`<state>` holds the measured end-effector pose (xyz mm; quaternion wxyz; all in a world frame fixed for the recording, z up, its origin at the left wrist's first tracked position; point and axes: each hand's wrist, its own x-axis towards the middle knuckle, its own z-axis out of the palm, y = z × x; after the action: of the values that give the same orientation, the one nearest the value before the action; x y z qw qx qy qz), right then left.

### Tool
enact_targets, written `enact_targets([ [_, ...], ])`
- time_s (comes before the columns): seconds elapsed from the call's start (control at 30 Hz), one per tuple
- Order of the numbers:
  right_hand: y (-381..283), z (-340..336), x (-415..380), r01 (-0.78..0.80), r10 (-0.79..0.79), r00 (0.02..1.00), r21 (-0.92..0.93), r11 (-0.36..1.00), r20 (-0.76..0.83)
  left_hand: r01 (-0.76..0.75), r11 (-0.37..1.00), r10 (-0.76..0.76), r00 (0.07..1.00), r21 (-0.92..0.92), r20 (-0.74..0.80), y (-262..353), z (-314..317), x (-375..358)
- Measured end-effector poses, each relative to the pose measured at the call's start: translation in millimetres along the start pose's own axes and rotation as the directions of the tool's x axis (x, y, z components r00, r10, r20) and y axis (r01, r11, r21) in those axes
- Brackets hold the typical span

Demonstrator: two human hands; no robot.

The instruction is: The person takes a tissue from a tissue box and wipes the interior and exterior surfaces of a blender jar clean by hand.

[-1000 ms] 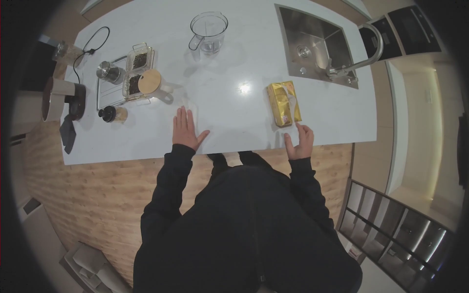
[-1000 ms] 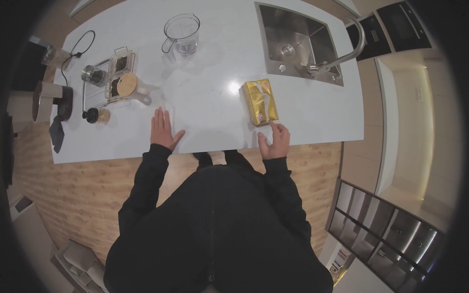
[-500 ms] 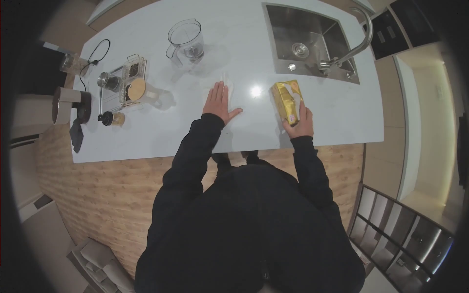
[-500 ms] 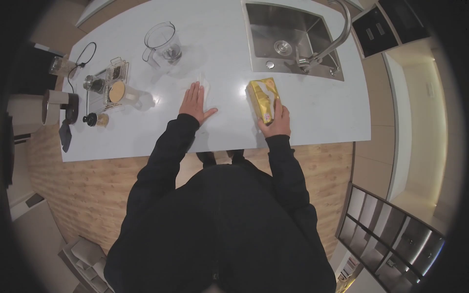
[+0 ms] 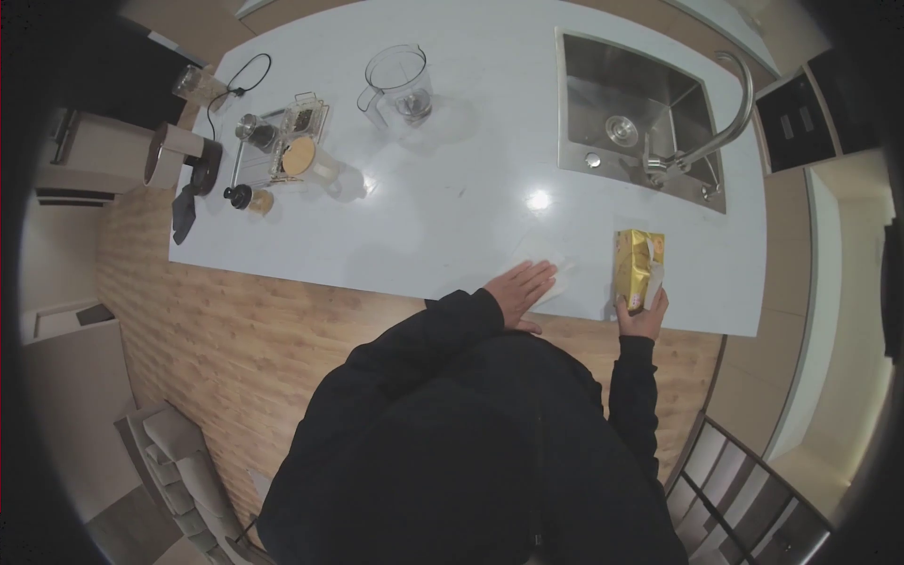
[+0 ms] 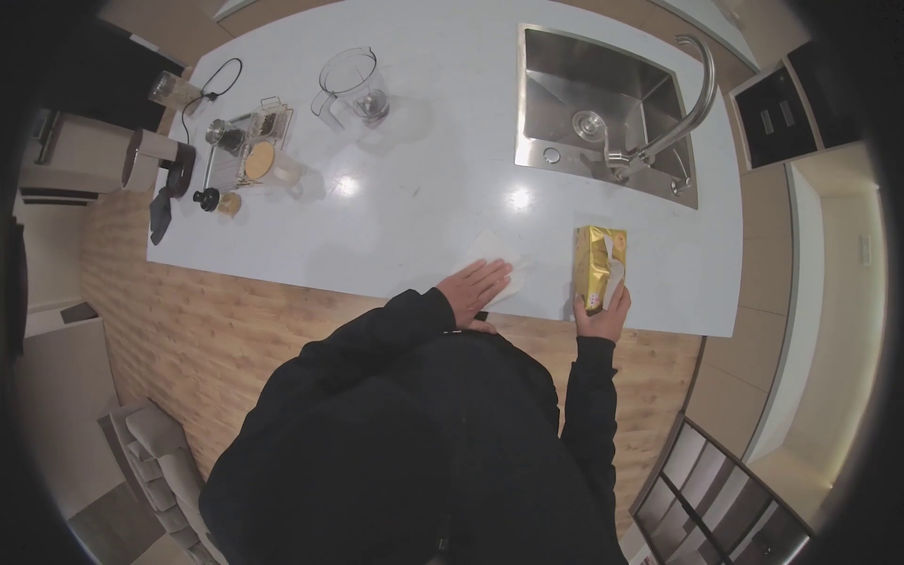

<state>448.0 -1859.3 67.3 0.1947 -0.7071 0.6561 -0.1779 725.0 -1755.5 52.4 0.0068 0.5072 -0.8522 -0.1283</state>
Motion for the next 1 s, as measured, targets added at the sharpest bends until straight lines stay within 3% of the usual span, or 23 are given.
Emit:
enact_targets([
  [0.1,3.2,2.7,2.9,0.005,-0.005,1.0,-0.034,0.999,-0.022,0.104,0.992,-0.102,0.994,0.073,-0.029,-32.7,-3.6,-22.7],
  [0.13,4.2,3.7,4.6,0.024,-0.025,0.999,-0.039,0.999,-0.031,0.244,0.964,-0.243,0.97,0.104,-0.028,-52.0,-7.1,-31.2],
  [0.2,9.4,4.9,1.6,0.048,-0.051,0.997,-0.056,0.997,-0.049,0.496,0.853,-0.497,0.867,0.162,-0.034,-88.0,-12.4,-48.7],
  [0.27,6.4,4.3,-0.2,0.051,-0.053,0.998,-0.036,0.998,-0.045,0.657,0.743,-0.653,0.754,0.128,-0.071,-133.3,-12.6,-64.3],
  [0.4,2.9,6.5,-3.3,0.055,-0.06,0.995,-0.062,0.997,-0.075,0.82,0.571,-0.809,0.558,-0.025,-0.186,-190.1,-19.0,-39.9],
  [0.5,0.2,4.9,-6.2,0.055,-0.058,0.996,-0.063,0.997,-0.062,0.791,0.612,-0.779,0.601,-0.008,-0.179,-189.6,-25.5,8.5],
  [0.6,-6.1,2.1,-7.6,0.021,-0.022,0.999,-0.045,0.999,-0.03,0.658,0.743,-0.65,0.753,0.123,-0.102,-150.0,-31.4,45.8],
  [0.67,-4.6,5.3,-7.2,-0.03,0.029,0.999,-0.051,0.998,-0.017,0.487,0.869,-0.484,0.873,0.081,-0.063,-116.1,-28.4,50.8],
  [0.87,-9.0,13.9,-2.1,-0.051,0.049,0.998,-0.062,0.997,-0.027,0.125,0.992,-0.125,0.991,-0.005,-0.046,-39.4,-7.5,-12.2],
  [1.0,-20.9,23.3,0.7,-0.086,0.086,0.996,-0.017,0.996,0.003,0.22,0.974,-0.22,0.975,0.045,-0.019,-55.0,-6.0,-99.2],
])
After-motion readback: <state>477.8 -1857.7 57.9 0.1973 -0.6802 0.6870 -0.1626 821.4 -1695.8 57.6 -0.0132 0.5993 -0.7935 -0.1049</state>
